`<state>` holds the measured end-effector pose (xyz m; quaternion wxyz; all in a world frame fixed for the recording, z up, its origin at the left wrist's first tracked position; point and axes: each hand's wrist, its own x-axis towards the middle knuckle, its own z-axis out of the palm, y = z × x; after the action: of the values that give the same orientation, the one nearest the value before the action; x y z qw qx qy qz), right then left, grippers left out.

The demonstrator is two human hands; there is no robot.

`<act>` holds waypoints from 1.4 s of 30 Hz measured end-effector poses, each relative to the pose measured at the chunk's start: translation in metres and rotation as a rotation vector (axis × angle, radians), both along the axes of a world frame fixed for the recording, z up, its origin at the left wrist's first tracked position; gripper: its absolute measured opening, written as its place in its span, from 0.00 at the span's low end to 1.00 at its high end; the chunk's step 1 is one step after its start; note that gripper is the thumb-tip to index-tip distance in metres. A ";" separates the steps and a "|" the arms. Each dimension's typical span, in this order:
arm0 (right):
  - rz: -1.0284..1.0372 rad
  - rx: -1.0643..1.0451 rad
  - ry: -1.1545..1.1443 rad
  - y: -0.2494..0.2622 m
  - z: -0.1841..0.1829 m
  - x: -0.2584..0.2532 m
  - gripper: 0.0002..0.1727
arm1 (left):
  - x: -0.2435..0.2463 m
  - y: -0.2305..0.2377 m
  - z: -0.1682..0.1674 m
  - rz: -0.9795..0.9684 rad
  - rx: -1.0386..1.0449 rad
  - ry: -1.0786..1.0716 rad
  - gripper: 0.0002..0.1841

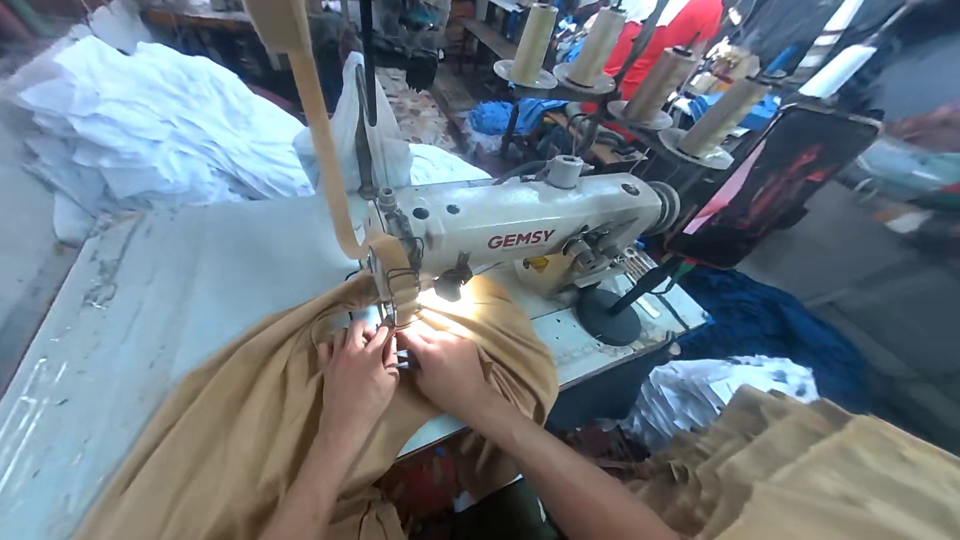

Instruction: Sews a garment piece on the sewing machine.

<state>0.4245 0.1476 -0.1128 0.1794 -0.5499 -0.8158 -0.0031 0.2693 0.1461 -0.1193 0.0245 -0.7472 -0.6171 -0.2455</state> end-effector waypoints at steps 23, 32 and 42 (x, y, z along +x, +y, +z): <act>-0.035 -0.261 -0.040 -0.011 0.026 -0.026 0.17 | -0.040 0.016 0.000 -0.166 -0.082 -0.514 0.14; -0.150 -0.336 0.033 0.055 0.036 0.049 0.27 | -0.059 0.086 0.002 -0.244 -0.041 -0.242 0.19; -0.134 -0.362 0.519 0.078 0.022 0.018 0.17 | -0.031 0.119 0.012 0.040 -0.146 -0.349 0.10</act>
<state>0.4423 0.2260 -0.0904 0.2801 -0.6078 -0.6921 0.2705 0.2380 0.2647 -0.1076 -0.1322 -0.6806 -0.6429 -0.3256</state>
